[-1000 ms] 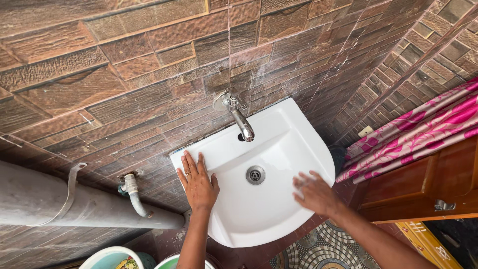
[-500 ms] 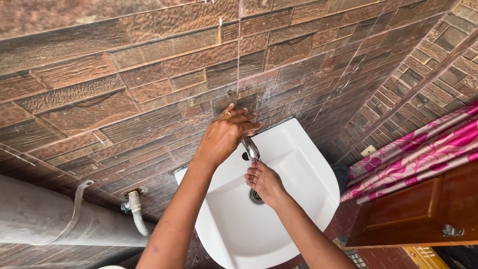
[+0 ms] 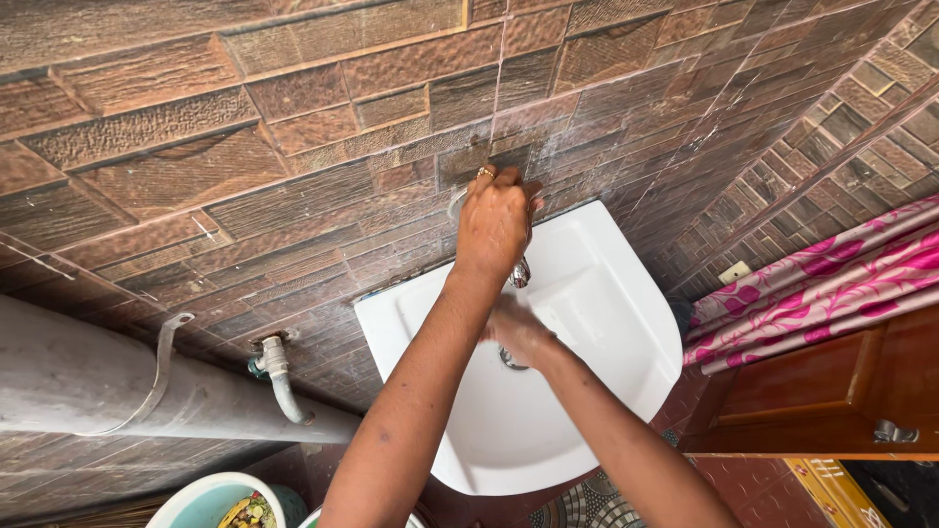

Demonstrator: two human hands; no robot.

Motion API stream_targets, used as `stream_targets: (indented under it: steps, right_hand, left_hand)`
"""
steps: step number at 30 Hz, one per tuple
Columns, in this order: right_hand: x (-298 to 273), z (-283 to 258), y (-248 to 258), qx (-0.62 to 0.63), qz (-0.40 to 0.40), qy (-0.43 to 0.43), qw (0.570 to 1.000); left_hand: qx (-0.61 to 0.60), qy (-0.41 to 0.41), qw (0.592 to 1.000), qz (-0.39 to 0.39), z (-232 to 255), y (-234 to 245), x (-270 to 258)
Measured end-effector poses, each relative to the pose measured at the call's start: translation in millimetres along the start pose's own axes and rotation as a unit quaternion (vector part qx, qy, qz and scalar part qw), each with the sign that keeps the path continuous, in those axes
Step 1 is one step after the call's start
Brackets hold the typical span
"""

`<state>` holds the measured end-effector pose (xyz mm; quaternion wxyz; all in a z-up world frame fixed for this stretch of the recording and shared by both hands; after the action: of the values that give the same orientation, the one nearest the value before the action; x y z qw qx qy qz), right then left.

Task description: The person scrubs the inside of a white wall-mounted sink with their hands, then detaches and reattaches the sink to the wall, and finally rinses the sink and their hands with water from the tap.

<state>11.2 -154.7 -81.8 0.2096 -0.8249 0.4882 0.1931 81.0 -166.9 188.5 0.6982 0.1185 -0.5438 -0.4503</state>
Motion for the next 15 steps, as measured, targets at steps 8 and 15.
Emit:
stream_targets:
  steps: [8,15]
  right_hand:
    - [1,5,28,0.184,-0.032,-0.023,0.982]
    - [-15,-31,3,0.286,-0.198,-0.057,0.936]
  left_hand:
    - [0.037,-0.026,0.999,-0.021,7,-2,-3]
    - [0.023,-0.044,0.998,-0.034,10,-2,-4]
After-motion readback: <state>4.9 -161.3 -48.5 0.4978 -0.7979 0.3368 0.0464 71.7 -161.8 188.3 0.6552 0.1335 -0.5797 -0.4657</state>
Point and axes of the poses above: each hand's wrist, its own x-axis towards the middle knuckle, its own y-axis out of the back of the hand, z = x × y, the point moved 8 cm from there along x, towards the middle knuckle, and after that the axes turned 2 degrees about -z, right-handed, at the moved point
